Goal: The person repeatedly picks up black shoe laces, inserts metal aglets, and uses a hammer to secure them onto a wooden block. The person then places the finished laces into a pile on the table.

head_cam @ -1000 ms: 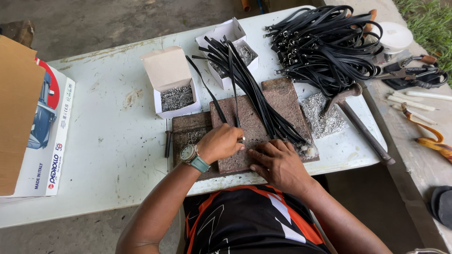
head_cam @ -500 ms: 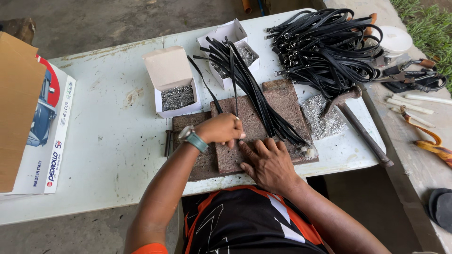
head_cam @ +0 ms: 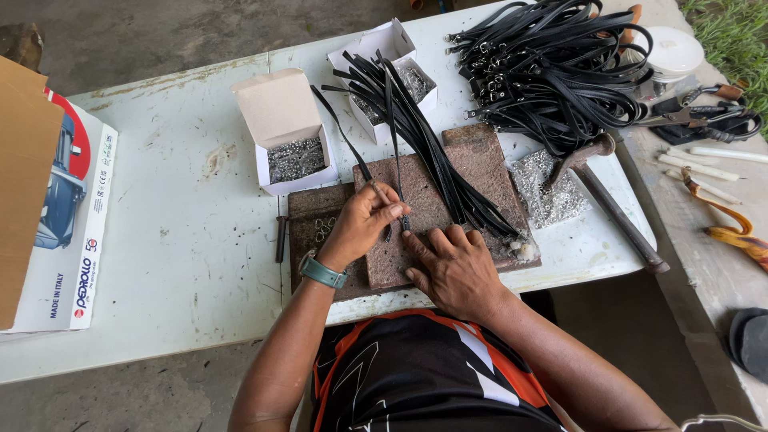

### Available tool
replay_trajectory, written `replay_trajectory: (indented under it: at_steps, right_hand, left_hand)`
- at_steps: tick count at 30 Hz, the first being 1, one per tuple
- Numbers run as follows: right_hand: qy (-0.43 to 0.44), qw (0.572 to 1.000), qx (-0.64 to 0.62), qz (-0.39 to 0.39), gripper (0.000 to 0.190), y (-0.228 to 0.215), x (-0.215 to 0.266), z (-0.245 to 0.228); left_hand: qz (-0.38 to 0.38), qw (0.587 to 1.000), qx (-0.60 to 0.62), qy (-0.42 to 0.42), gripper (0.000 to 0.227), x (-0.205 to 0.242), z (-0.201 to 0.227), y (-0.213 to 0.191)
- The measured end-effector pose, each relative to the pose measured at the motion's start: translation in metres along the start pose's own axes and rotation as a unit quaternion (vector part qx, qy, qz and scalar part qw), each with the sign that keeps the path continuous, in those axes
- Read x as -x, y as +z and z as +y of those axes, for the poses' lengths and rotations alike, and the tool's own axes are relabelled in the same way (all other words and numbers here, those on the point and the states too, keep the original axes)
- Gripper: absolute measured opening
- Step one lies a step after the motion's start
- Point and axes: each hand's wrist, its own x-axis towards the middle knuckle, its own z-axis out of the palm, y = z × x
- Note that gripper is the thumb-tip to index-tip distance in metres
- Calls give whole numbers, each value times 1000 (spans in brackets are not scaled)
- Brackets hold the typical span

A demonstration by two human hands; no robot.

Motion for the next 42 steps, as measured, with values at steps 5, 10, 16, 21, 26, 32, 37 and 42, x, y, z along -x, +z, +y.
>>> replay_trajectory:
  at_steps: [5, 10, 16, 21, 26, 32, 37, 42]
  right_hand:
    - [-5, 1000, 5, 8, 61, 10, 0, 1]
    - [-79, 985, -120, 92, 56, 3, 11, 29]
    - [285, 932, -38, 222, 42, -43, 72, 167]
    - [368, 925, 15, 98, 55, 7, 101, 217]
    - [371, 916, -14, 150, 37, 44, 107, 224]
    - [432, 814, -322, 220, 31, 0, 104, 211]
    - [297, 822, -361, 325, 30, -50, 75, 166]
    - [84, 800, -369, 465, 29, -101, 37, 134]
  left_hand:
    - [9, 1000, -14, -17, 12, -1, 10, 8]
    - [16, 989, -144, -13, 13, 1, 22, 7]
    - [1, 984, -178, 0, 15, 5, 29, 6]
    - [-23, 982, -189, 13, 16, 8, 29, 11]
    - [5, 971, -230, 70, 20, 13, 31, 15]
    - [-5, 966, -257, 24, 18, 17, 32, 22]
    - [21, 959, -275, 66, 18, 18, 35, 24]
    - [32, 956, -280, 77, 17, 14, 43, 25]
